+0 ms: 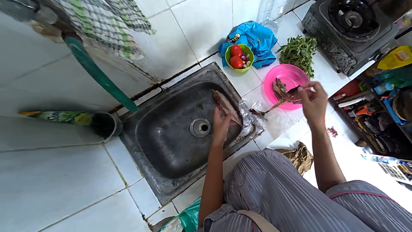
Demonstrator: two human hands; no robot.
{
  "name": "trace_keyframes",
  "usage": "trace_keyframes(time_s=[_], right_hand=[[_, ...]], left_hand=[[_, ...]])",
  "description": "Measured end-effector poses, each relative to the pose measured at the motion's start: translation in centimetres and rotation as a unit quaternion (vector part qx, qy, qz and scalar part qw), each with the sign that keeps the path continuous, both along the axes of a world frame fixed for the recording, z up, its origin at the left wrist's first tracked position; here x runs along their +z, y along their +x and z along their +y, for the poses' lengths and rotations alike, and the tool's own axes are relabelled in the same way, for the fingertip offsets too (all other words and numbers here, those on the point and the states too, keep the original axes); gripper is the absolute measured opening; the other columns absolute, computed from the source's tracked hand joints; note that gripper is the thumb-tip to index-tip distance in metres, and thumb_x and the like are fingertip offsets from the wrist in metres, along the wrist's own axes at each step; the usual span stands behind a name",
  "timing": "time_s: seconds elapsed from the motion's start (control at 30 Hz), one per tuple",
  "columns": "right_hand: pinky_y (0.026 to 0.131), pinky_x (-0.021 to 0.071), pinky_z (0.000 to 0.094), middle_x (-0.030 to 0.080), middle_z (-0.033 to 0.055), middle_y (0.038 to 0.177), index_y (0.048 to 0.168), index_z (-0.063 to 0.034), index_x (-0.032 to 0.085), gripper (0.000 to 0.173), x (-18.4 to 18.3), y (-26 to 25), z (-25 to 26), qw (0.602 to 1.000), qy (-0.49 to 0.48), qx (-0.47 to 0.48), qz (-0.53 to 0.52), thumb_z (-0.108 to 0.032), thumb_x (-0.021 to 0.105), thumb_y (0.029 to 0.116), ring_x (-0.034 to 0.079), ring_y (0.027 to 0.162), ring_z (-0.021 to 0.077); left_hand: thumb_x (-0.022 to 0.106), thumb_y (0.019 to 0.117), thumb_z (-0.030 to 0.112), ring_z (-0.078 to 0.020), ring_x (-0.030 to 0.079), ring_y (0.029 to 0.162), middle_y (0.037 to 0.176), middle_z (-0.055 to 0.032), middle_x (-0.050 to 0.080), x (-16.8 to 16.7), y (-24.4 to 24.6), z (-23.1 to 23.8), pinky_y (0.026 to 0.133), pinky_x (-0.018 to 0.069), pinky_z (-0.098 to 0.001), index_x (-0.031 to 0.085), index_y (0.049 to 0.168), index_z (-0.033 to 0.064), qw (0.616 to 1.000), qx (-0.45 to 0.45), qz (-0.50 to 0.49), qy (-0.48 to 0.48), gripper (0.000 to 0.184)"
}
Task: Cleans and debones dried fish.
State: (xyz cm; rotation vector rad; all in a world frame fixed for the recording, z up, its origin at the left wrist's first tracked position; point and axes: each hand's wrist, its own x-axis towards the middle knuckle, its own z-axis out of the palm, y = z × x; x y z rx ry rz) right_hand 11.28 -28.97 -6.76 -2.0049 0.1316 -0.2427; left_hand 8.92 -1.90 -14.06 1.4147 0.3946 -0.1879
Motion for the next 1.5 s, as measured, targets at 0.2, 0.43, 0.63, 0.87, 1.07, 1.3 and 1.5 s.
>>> trace_keyframes(time_s=[0.2, 0.43, 0.63, 0.87, 1.07, 1.3, 1.5], right_hand=[[0.077, 0.0618, 0.0341, 0.063, 0.0091, 0.098, 0.127, 0.0032, 0.046, 0.024, -7.9, -2.1, 2.6, 0.911, 0.33, -0.187, 0.162, -0.014, 0.041, 0.1112, 0.071, 0.082, 0.0153], [0.073, 0.0621, 0.0342, 0.062, 0.017, 0.1, 0.126, 0.0064, 0.044, 0.022, -10.7, -3.3, 3.3, 0.86, 0.378, -0.262, 0.222, -0.009, 0.038, 0.112, 0.072, 0.08, 0.0208], [0.075, 0.061, 0.036, 0.062, 0.0198, 0.11, 0.134, 0.0081, 0.045, 0.028, -10.3, -3.8, 2.6, 0.854, 0.371, -0.253, 0.264, -0.008, 0.041, 0.1107, 0.071, 0.087, 0.0225], [0.098, 0.05, 0.0425, 0.046, 0.0254, 0.147, 0.151, 0.005, 0.034, 0.042, -5.4, -5.3, 4.4, 0.86, 0.355, -0.226, 0.289, -0.009, 0.035, 0.1111, 0.056, 0.124, 0.0303], [0.094, 0.0534, 0.0362, 0.064, 0.0177, 0.128, 0.13, 0.0067, 0.058, 0.03, -3.5, -3.3, 6.7, 0.951, 0.19, 0.147, 0.193, -0.005, 0.049, 0.1046, 0.064, 0.109, 0.0178], [0.081, 0.0571, 0.0227, 0.071, 0.0133, 0.105, 0.122, 0.0077, 0.065, 0.031, -1.5, 0.8, 10.0, 0.946, 0.158, 0.239, 0.151, -0.005, 0.071, 0.0943, 0.068, 0.087, 0.007], [0.073, 0.0578, 0.0195, 0.072, 0.0072, 0.092, 0.112, 0.007, 0.068, 0.024, -0.4, 1.0, 10.1, 0.941, 0.177, 0.23, 0.174, 0.003, 0.073, 0.0892, 0.068, 0.075, 0.0023]], left_hand=[[0.044, 0.1089, 0.012, -0.0208, 0.062, 0.113, 0.153, -0.0097, 0.042, 0.4, -0.5, 0.9, 0.077, 0.0587, -0.0404, 0.029, 0.156, 0.0162, 0.999, 0.034, -0.015, -0.032, 0.049], [0.04, 0.1092, 0.012, -0.0243, 0.059, 0.122, 0.157, -0.0098, 0.038, 0.6, -0.5, 0.0, 0.082, 0.0585, -0.0431, 0.03, 0.156, 0.0155, 0.999, 0.02, -0.011, -0.045, 0.048], [0.04, 0.1095, 0.012, -0.0219, 0.059, 0.12, 0.156, -0.0114, 0.038, 0.8, -0.5, -0.3, 0.083, 0.0577, -0.0407, 0.03, 0.156, 0.0125, 0.999, 0.013, -0.001, -0.042, 0.047], [0.042, 0.1097, 0.014, -0.019, 0.064, 0.109, 0.142, -0.0118, 0.051, 1.3, -0.7, -0.4, 0.079, 0.0585, -0.0383, 0.033, 0.152, 0.0097, 0.999, 0.019, 0.011, -0.04, 0.043], [0.039, 0.1104, 0.013, -0.0134, 0.066, 0.103, 0.136, -0.0063, 0.055, 2.7, -0.6, -1.1, 0.076, 0.0586, -0.0343, 0.033, 0.152, 0.0127, 0.998, -0.012, -0.001, -0.064, 0.042], [0.045, 0.1088, 0.014, -0.0095, 0.065, 0.097, 0.125, -0.0057, 0.058, 5.0, -0.7, -0.9, 0.072, 0.0579, -0.0289, 0.048, 0.139, 0.0076, 0.998, -0.058, -0.032, -0.003, 0.031], [0.058, 0.1041, 0.014, -0.0085, 0.065, 0.089, 0.114, -0.01, 0.064, 6.6, -1.2, -0.6, 0.075, 0.0571, -0.0279, 0.057, 0.131, 0.0002, 0.993, -0.046, -0.043, 0.099, 0.031]])
